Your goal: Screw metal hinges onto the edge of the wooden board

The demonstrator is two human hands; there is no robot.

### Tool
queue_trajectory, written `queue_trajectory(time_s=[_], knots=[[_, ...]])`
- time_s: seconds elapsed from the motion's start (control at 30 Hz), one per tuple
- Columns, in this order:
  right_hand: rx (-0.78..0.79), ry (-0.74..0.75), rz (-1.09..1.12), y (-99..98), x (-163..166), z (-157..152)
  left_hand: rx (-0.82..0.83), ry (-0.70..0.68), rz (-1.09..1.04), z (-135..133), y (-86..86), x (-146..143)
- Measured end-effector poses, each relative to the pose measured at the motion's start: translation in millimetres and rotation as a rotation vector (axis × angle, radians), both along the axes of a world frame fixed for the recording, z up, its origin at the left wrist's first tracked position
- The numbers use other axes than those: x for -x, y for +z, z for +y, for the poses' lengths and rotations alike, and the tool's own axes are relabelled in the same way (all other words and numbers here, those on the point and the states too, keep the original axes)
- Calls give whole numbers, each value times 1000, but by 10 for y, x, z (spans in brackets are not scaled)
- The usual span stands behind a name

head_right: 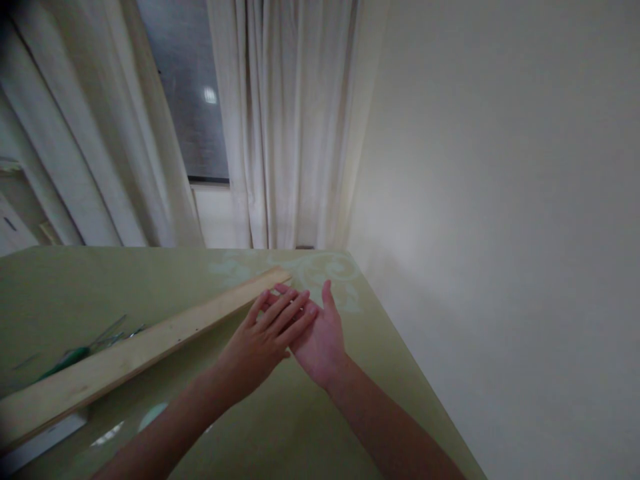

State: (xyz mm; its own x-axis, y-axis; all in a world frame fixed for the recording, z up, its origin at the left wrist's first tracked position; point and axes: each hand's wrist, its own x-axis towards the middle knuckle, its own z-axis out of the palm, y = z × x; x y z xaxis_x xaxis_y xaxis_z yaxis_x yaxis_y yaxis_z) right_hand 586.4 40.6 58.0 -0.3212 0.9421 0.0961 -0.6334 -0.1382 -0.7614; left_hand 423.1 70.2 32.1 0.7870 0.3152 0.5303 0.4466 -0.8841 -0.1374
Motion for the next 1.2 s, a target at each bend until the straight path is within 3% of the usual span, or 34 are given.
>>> queue_trajectory(time_s=[0.1, 0.2, 0.57, 0.87, 1.2], knots=[[40, -49, 45, 66, -18, -64, -111, 60, 16, -20, -31, -55], [-2, -172, -13, 44, 11, -87, -152, 59, -8, -107, 72, -52], [-190, -493, -467, -24, -26, -122, -143, -72, -200, -287, 316, -32], [-277, -503, -698, 43, -84, -85, 24, -118, -211, -316, 390, 13], [-273, -568, -684, 10, -72, -74, 76, -94, -184, -344, 415, 46]])
